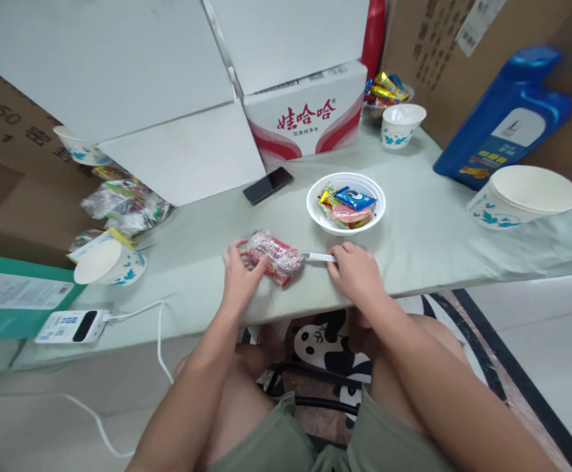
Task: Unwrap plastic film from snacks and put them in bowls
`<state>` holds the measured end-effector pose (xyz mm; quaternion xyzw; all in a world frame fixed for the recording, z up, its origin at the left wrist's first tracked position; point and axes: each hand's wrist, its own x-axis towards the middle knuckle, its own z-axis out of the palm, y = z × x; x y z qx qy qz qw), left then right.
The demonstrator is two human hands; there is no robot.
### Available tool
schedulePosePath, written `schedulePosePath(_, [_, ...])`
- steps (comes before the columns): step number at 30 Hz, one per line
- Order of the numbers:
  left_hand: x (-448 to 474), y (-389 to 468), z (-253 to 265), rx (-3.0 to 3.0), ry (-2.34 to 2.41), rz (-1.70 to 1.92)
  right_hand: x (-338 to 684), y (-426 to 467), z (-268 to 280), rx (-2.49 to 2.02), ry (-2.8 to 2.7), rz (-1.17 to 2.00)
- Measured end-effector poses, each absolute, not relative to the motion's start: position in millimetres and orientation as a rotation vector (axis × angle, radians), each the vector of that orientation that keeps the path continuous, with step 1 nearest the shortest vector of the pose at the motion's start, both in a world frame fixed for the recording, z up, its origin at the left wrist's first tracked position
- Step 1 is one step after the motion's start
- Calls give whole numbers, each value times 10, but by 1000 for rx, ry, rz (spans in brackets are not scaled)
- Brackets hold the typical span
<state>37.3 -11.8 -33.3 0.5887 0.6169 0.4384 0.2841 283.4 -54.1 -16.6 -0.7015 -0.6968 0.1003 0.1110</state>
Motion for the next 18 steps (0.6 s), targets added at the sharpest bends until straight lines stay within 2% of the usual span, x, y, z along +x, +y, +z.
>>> schedulePosePath(2, [283, -32, -332, 1637, 1683, 1223, 2817, -534, -170, -2038, -2076, 263])
schedulePosePath(9, [217, 195, -328, 1541, 1633, 1071, 3040, -515, -149, -2189, -1958, 276])
schedulePosePath(18, [215, 152, -338, 1674, 1737, 1000, 3236, -558, -244, -2372, -1824, 103])
